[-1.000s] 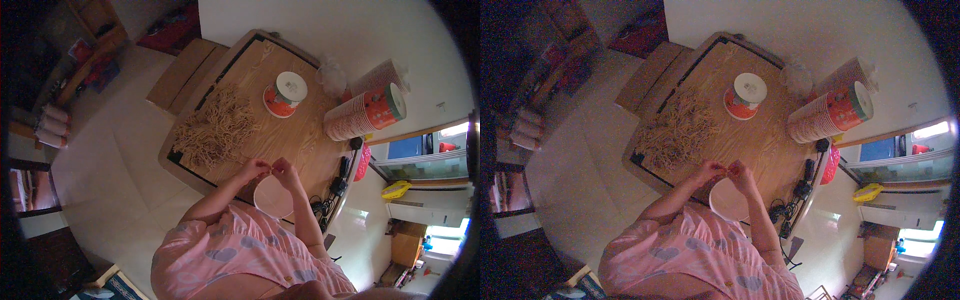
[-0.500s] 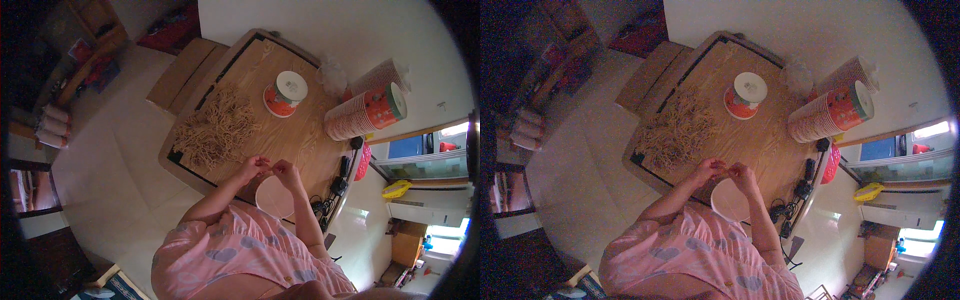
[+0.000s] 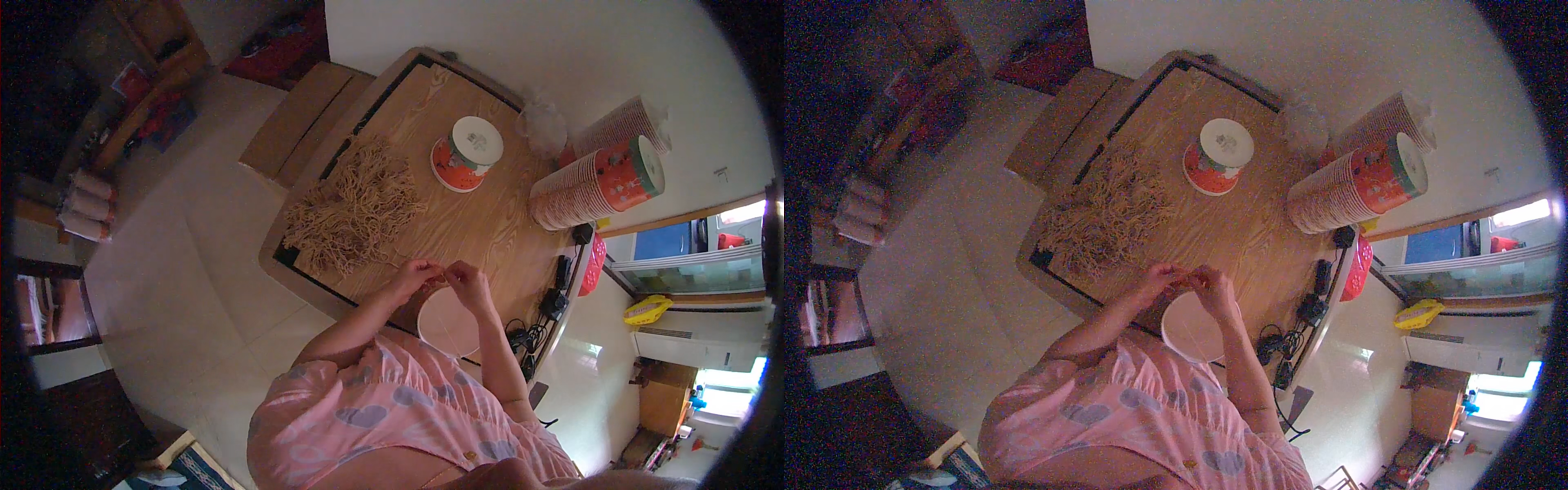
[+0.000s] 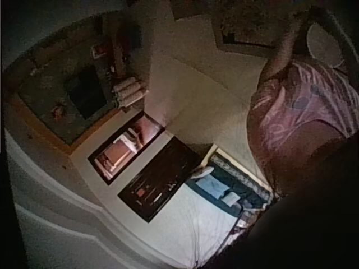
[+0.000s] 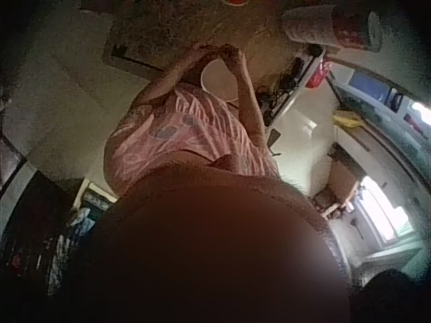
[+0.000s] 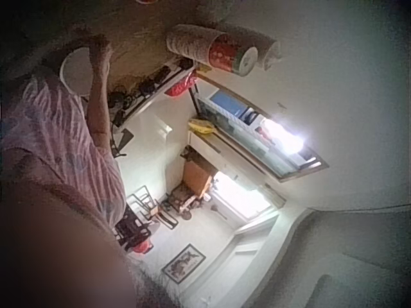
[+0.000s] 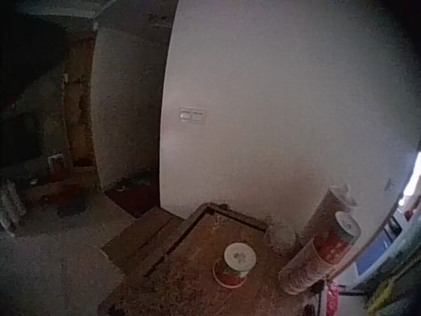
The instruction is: Stack and unstack decorative paper bowls on a wooden table.
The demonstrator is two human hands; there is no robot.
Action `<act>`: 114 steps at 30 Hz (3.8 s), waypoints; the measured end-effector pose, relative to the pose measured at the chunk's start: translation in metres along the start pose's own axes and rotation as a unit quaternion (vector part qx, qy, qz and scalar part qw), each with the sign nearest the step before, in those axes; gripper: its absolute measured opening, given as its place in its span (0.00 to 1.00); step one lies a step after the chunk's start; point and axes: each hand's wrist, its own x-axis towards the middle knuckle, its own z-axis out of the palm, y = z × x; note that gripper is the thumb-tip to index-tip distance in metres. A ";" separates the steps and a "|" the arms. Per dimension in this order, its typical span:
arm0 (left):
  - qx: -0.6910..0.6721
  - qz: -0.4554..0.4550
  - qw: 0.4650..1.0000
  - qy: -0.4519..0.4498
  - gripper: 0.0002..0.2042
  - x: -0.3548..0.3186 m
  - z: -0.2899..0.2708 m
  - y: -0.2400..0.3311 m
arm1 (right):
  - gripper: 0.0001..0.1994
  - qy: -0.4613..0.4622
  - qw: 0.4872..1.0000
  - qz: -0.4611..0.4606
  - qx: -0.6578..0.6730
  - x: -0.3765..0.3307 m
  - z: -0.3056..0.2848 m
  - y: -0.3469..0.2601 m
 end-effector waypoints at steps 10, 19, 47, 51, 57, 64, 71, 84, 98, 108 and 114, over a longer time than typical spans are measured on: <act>0.110 0.118 0.985 0.068 0.07 0.007 0.002 -0.018 | 0.05 0.031 0.998 -0.003 -0.062 0.001 0.006 0.002; 0.262 0.246 0.932 0.049 0.06 -0.009 0.008 0.000 | 0.04 0.028 0.996 -0.005 -0.085 0.002 0.012 0.013; -0.056 0.044 0.997 0.031 0.05 0.008 0.007 -0.016 | 0.06 0.038 0.998 -0.030 -0.038 0.000 -0.002 -0.007; 0.021 0.075 0.996 0.035 0.05 0.010 0.007 -0.015 | 0.06 0.003 1.000 0.013 0.016 0.005 -0.001 0.011; 0.101 0.079 0.991 0.042 0.05 0.015 0.005 -0.015 | 0.06 -0.076 0.992 0.075 0.067 0.017 -0.012 0.033; 0.238 0.159 0.953 0.100 0.06 0.028 0.007 -0.022 | 0.06 -0.102 0.992 0.050 0.053 0.025 -0.016 0.033; 0.349 0.209 0.908 0.099 0.09 0.031 0.009 -0.012 | 0.07 -0.124 0.991 0.037 0.025 0.038 -0.011 0.059; 0.414 0.213 0.880 0.097 0.08 0.054 -0.006 -0.040 | 0.13 -0.219 0.946 0.237 0.041 0.046 -0.010 0.041; 0.445 0.247 0.854 0.111 0.12 0.045 0.001 -0.022 | 0.10 -0.200 0.937 0.253 0.132 0.046 -0.009 0.053; 0.460 0.263 0.837 0.138 0.12 0.049 0.002 -0.023 | 0.07 -0.215 0.940 0.211 0.160 0.049 -0.007 0.065; 0.496 0.250 0.822 0.125 0.06 0.041 0.012 -0.010 | 0.06 -0.205 0.947 0.197 0.151 0.043 -0.011 0.074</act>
